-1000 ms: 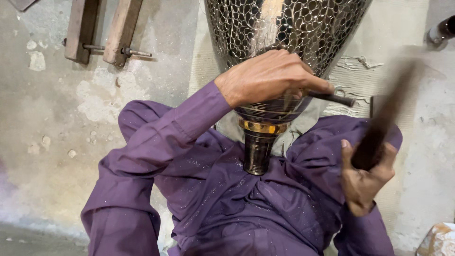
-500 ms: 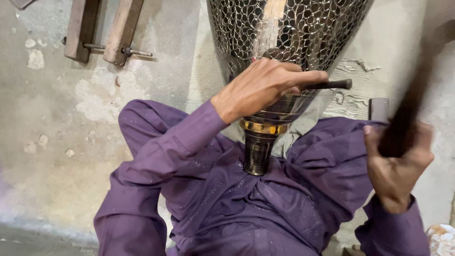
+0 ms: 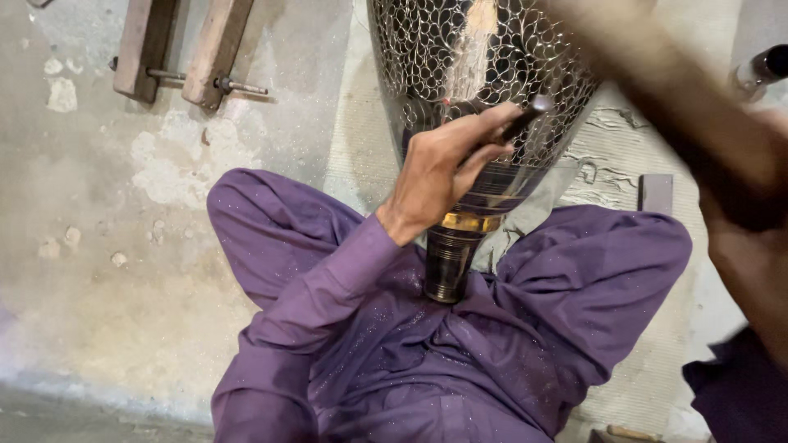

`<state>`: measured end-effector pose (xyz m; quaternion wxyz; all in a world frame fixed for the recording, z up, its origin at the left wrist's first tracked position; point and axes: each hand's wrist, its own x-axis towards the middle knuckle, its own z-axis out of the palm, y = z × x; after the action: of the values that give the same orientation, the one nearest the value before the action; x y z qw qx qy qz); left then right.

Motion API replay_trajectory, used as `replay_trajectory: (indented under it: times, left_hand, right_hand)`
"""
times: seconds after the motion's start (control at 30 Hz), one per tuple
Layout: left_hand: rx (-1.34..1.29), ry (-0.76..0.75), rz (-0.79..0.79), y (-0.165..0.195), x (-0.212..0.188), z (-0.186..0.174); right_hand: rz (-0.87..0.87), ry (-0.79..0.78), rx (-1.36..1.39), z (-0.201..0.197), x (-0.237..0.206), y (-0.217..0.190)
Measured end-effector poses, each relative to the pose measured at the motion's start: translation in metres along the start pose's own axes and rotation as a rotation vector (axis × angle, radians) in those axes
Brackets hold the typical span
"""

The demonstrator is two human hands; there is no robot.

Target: The person sits cross-legged on the floor holding a large engraved brass vase between their legs. They hold a chisel against the vase surface and strike it with a wooden mallet, chasing the decorative pattern, repositioning the chisel across different areas of the vase body.

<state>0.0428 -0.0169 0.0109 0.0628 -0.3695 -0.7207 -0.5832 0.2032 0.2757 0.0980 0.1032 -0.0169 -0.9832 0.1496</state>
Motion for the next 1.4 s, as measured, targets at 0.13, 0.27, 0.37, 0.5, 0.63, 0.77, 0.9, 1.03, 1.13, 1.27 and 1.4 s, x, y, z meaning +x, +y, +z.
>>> replay_trajectory:
  times: [0.13,0.27,0.37,0.5,0.63,0.77,0.9,1.03,1.13,1.27,1.4]
  left_hand:
    - [0.047,0.008,-0.049,-0.002,-0.006,0.004]
    - [0.015,-0.095,0.013,-0.015,0.003,0.001]
    - [0.054,-0.168,0.082,-0.02,0.011,-0.002]
    - [0.082,-0.248,0.09,-0.017,0.018,-0.001]
    - [0.155,-0.372,0.123,-0.011,0.027,-0.006]
    - [0.125,-0.482,0.142,-0.005,0.041,-0.008]
    - [0.156,-0.568,0.239,0.0,0.053,-0.019]
    - [0.209,-0.647,0.35,0.005,0.064,-0.019]
    - [0.274,-0.671,0.443,0.007,0.066,-0.017]
    - [0.292,-0.662,0.477,0.005,0.065,-0.012]
    - [0.19,-0.681,0.327,0.001,0.073,-0.001]
  right_hand:
    - [-0.04,-0.032,-0.07,-0.008,0.013,-0.007]
    - [-0.091,0.018,-0.079,-0.011,0.012,-0.014]
    - [0.035,0.021,0.036,-0.001,0.003,-0.015]
    - [0.017,0.054,0.039,0.007,-0.023,-0.016]
    - [0.03,0.201,-0.058,0.014,-0.041,-0.03]
    - [0.078,0.201,-0.077,0.019,-0.035,-0.062]
    - [0.299,0.4,0.421,0.04,-0.033,-0.083]
    - [0.165,0.254,0.009,0.069,-0.064,-0.064]
    - [0.176,0.528,0.163,0.11,-0.087,-0.044]
    - [0.354,0.404,0.412,0.141,-0.108,-0.029]
    - [0.424,0.324,0.322,0.141,-0.11,-0.028]
